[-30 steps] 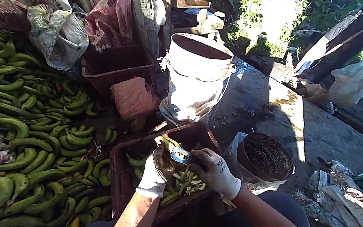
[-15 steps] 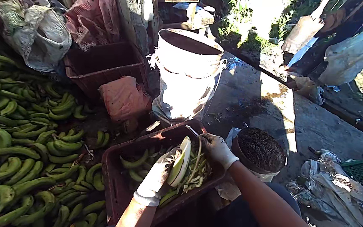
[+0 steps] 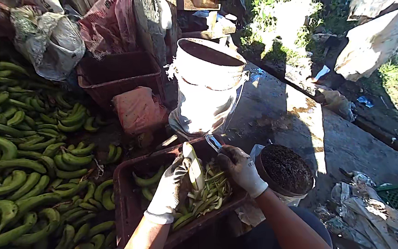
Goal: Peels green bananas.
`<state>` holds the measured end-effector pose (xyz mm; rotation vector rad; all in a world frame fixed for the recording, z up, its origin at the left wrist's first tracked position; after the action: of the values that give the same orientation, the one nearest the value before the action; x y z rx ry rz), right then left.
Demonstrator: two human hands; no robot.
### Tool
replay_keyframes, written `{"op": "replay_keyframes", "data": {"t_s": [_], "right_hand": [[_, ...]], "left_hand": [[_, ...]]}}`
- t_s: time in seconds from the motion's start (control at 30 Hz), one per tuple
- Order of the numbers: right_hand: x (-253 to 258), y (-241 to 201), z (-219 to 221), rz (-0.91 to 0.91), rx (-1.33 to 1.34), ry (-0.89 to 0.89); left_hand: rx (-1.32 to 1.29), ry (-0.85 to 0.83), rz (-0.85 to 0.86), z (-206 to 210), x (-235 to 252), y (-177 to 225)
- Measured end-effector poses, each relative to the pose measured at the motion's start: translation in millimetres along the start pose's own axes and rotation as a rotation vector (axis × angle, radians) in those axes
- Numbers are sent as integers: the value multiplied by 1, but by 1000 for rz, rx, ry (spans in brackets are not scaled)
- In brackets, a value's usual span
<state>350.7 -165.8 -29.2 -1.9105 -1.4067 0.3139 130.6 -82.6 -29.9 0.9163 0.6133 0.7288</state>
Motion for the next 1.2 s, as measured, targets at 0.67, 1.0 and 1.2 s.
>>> {"op": "replay_keyframes", "data": {"t_s": [0.67,1.0,1.2], "right_hand": [[9,14,11,138,135,-108],[-28,-33,24,-485,27,-138],[8,-5,3,-43,4,5]], "left_hand": [[-213,-109,-194,-1,-1,-8],[-407,6,-80,-15,7,1],[21,-223,-175,4,-9,1]]}}
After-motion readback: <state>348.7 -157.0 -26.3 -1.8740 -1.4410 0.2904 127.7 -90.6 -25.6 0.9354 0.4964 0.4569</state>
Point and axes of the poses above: each hand's wrist, its own x-axis towards the middle knuckle, its own z-axis out of the palm, y = z × x, the point moved 3 cm from there along x, towards the middle knuckle, and after that the axes turned 3 degrees about -z, right-handed, at the moved point
